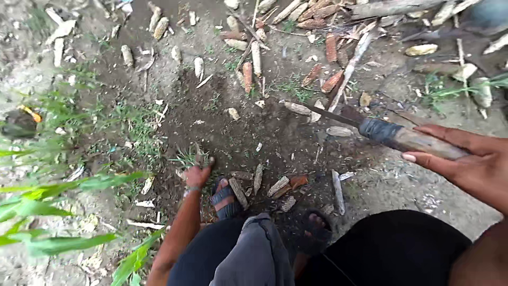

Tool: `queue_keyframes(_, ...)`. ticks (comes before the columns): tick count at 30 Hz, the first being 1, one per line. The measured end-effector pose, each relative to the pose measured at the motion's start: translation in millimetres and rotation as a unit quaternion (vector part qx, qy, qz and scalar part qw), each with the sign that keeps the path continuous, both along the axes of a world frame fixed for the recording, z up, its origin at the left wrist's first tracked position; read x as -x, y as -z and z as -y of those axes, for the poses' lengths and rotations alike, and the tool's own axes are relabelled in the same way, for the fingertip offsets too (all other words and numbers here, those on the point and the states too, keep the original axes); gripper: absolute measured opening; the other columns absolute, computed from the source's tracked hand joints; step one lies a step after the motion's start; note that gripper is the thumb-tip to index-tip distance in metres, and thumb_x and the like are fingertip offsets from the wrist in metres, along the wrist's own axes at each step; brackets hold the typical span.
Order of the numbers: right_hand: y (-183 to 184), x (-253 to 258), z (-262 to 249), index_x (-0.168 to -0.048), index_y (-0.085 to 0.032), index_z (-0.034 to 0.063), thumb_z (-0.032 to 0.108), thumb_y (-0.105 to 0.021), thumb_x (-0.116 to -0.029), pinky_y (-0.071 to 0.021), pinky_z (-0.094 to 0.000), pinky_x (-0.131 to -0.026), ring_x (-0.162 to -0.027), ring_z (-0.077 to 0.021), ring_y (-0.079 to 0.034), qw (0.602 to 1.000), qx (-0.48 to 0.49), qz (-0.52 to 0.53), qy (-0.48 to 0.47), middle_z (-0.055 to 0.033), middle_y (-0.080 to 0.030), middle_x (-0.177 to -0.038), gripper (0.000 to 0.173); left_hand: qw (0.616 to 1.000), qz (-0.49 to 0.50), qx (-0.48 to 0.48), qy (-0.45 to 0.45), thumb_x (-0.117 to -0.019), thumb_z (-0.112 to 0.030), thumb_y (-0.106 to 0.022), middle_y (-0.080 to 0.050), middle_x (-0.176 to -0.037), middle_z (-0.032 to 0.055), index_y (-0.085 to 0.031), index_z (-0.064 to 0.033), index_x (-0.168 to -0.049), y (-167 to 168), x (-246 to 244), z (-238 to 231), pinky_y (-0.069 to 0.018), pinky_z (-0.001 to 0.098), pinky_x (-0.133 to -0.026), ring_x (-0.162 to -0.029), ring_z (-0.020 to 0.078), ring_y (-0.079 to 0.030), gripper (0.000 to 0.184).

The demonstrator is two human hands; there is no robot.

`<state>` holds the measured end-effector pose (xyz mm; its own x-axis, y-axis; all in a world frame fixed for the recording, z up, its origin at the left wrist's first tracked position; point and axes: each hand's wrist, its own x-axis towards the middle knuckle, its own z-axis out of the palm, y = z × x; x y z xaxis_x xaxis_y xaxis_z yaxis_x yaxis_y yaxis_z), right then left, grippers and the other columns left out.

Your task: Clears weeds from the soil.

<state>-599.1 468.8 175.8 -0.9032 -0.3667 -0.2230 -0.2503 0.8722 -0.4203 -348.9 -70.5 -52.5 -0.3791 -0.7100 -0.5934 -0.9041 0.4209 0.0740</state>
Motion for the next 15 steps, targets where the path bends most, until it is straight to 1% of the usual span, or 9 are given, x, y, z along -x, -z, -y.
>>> queue_keyframes(1,-1.3,-1.2,-1.7,-0.136,-0.067,0.0195,0.060,-0.073,-0.0841,-0.0468,-0.0747,-0.070,-0.086,-0.0500,-0.068,1.000,-0.017,-0.010,-0.005,-0.0262,-0.072,-0.101,0.066,0.999,0.033,-0.003,0.040,-0.0885,-0.074,-0.063,-0.049,-0.147,0.0382,-0.049,-0.0055,-0.153,2.3,6.7,-12.3,-0.0394,0.0722,-0.110,-0.142,0.0588,-0.040,0.095)
queue_keyframes(2,-1.3,-2.3,0.3,-0.134,-0.068,0.0186,0.054,-0.076,-0.0844,-0.0462,-0.0750,-0.065,-0.081,-0.0511,-0.067,0.999,-0.027,-0.026,-0.016,-0.0257,-0.072,-0.097,0.061,0.996,0.054,0.002,0.073,-0.0866,-0.073,-0.067,-0.047,-0.149,0.0383,-0.040,-0.0139,-0.160,3.1,13.7,-20.0,-0.0416,0.0722,-0.108,-0.142,0.0596,-0.039,0.098)
queue_keyframes(3,-2.2,-2.4,5.2,-0.132,-0.069,0.0184,0.048,-0.079,-0.0835,-0.0464,-0.0740,-0.063,-0.079,-0.0502,-0.067,0.999,-0.027,-0.034,-0.025,-0.0241,-0.072,-0.096,0.058,0.995,0.057,0.006,0.087,-0.0874,-0.063,-0.073,-0.047,-0.149,0.0380,-0.039,-0.0163,-0.161,2.3,19.0,-22.8,-0.0435,0.0714,-0.106,-0.140,0.0586,-0.042,0.094)
queue_keyframes(4,-4.4,-1.3,11.5,-0.131,-0.070,0.0186,0.044,-0.082,-0.0824,-0.0463,-0.0732,-0.062,-0.078,-0.0496,-0.067,0.999,-0.019,-0.038,-0.031,-0.0231,-0.072,-0.096,0.056,0.995,0.049,0.004,0.091,-0.0893,-0.050,-0.076,-0.050,-0.147,0.0367,-0.043,-0.0124,-0.157,-1.6,23.7,-21.1,-0.0447,0.0695,-0.107,-0.137,0.0555,-0.048,0.084)
queue_keyframes(6,-10.2,4.6,16.0,-0.131,-0.070,0.0211,0.046,-0.079,-0.0849,-0.0462,-0.0712,-0.060,-0.076,-0.0482,-0.067,0.998,0.008,-0.047,-0.033,-0.0213,-0.072,-0.094,0.053,0.994,0.047,-0.002,0.098,-0.0922,-0.032,-0.074,-0.060,-0.137,0.0326,-0.056,0.0016,-0.142,-21.9,41.0,-13.5,-0.0463,0.0652,-0.108,-0.130,0.0478,-0.058,0.063)
queue_keyframes(8,-17.0,9.3,2.2,-0.132,-0.070,0.0237,0.055,-0.070,-0.0884,-0.0463,-0.0707,-0.059,-0.074,-0.0470,-0.067,0.998,0.028,-0.060,-0.017,-0.0207,-0.073,-0.093,0.053,0.993,0.036,0.012,0.113,-0.0912,-0.026,-0.073,-0.066,-0.127,0.0308,-0.063,0.0053,-0.129,-58.9,61.6,-6.6,-0.0481,0.0659,-0.105,-0.123,0.0460,-0.063,0.050)
queue_keyframes(10,-26.1,15.4,-20.5,-0.133,-0.070,0.0255,0.058,-0.069,-0.0875,-0.0458,-0.0724,-0.060,-0.075,-0.0485,-0.067,0.998,0.016,-0.060,0.001,-0.0221,-0.073,-0.092,0.056,0.992,-0.038,0.049,0.111,-0.0894,-0.022,-0.074,-0.070,-0.118,0.0308,-0.068,0.0048,-0.123,-102.8,82.1,8.9,-0.0490,0.0690,-0.101,-0.116,0.0477,-0.066,0.043)
queue_keyframes(13,-49.7,30.4,-38.6,-0.127,-0.073,0.0218,0.042,-0.083,-0.0828,-0.0435,-0.0741,-0.061,-0.076,-0.0536,-0.065,0.997,-0.068,-0.043,0.022,-0.0261,-0.071,-0.087,0.050,0.975,-0.181,0.105,0.073,-0.0887,-0.014,-0.075,-0.069,-0.113,0.0333,-0.068,0.0036,-0.123,-181.8,113.0,30.2,-0.0460,0.0726,-0.098,-0.112,0.0513,-0.066,0.039)
queue_keyframes(15,-62.9,41.8,-33.2,-0.120,-0.076,0.0175,0.034,-0.086,-0.0811,-0.0443,-0.0725,-0.063,-0.079,-0.0530,-0.066,0.992,-0.125,-0.016,0.027,-0.0267,-0.070,-0.086,0.044,0.956,-0.251,0.143,0.045,-0.0877,-0.010,-0.077,-0.069,-0.112,0.0329,-0.067,0.0035,-0.122,-237.2,127.2,39.6,-0.0451,0.0723,-0.097,-0.111,0.0507,-0.065,0.038)
